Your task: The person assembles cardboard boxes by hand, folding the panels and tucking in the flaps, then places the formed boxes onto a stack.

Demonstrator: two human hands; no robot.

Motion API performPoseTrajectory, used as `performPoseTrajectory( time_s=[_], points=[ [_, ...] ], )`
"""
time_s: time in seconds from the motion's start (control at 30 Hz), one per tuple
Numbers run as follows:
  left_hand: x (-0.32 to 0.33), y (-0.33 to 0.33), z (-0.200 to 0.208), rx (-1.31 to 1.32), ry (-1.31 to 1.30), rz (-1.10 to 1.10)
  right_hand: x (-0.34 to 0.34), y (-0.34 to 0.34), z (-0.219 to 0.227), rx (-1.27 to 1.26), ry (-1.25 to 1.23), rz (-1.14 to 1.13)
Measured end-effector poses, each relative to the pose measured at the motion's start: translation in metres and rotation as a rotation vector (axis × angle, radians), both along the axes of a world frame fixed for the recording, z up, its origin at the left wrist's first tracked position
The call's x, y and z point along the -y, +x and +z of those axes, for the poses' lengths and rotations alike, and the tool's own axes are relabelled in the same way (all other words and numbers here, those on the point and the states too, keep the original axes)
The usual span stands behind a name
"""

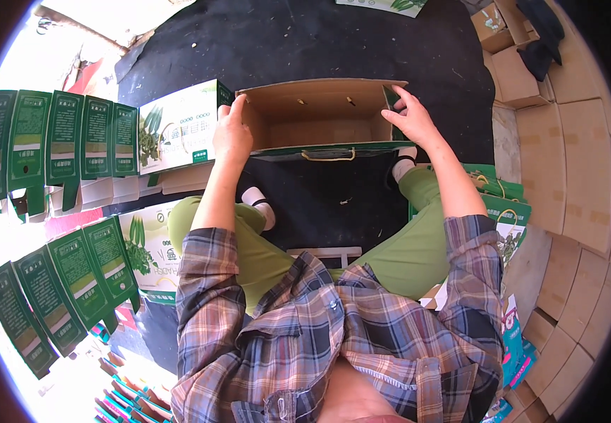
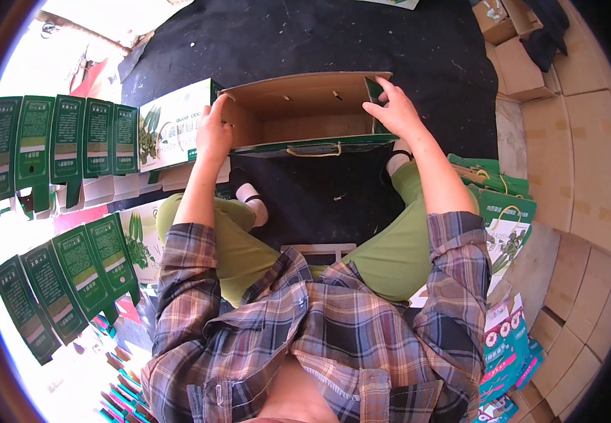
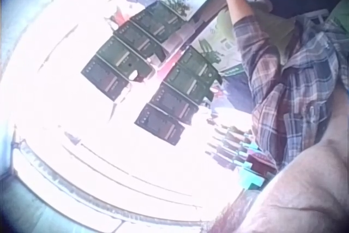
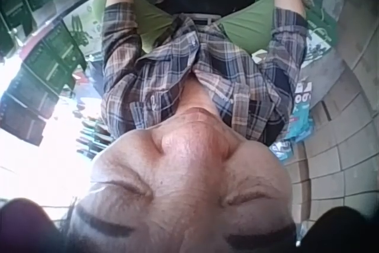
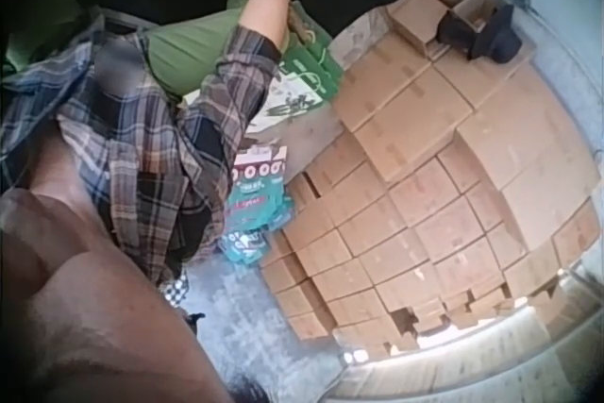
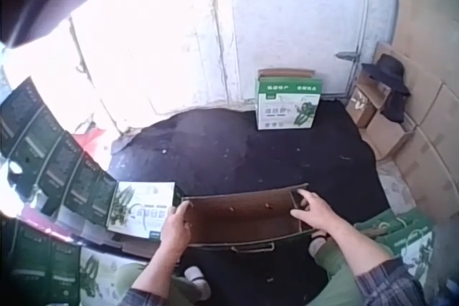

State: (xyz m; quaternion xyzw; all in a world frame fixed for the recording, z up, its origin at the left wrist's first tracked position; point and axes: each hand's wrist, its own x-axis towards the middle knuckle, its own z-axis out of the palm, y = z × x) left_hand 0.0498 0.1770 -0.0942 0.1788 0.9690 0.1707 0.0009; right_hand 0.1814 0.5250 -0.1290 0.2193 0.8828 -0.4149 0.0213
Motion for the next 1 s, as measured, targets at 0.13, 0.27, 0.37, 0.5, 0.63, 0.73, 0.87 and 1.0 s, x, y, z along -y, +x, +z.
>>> performPoseTrajectory(
  time_s=[0.13,0.27,0.37,0.5,0.63,0.73,0.87,1.0],
  points=[
    [-0.002,-0.002,0.002,0.034,-0.032,-0.022,0.002,-0.003,-0.001,0.028,-0.002,0.008],
    [-0.01,0.005,0.008,0.06,-0.143,-0.227,0.001,-0.002,-0.002,0.025,-0.021,-0.004],
    [-0.01,0.004,0.004,0.142,0.088,-0.286,0.001,-0.002,0.0,0.037,-0.071,0.032],
    [-0.012,0.001,0.001,0.444,0.253,-0.218,0.0,0.0,0.004,0.104,-0.278,0.015],
    [0.0,-0.014,-0.013,0.719,0.222,-0.178,-0.003,-0.002,0.007,0.215,-0.444,-0.025],
    [0.012,-0.023,-0.01,0.868,0.198,-0.281,-0.002,-0.001,0.013,0.239,-0.442,-0.027],
    [0.011,-0.023,-0.006,0.733,0.068,-0.37,-0.003,0.001,0.008,0.236,-0.429,-0.035],
    [-0.001,-0.022,-0.014,0.596,0.236,-0.177,-0.015,0.006,-0.02,0.037,-0.386,-0.016]
  ],
)
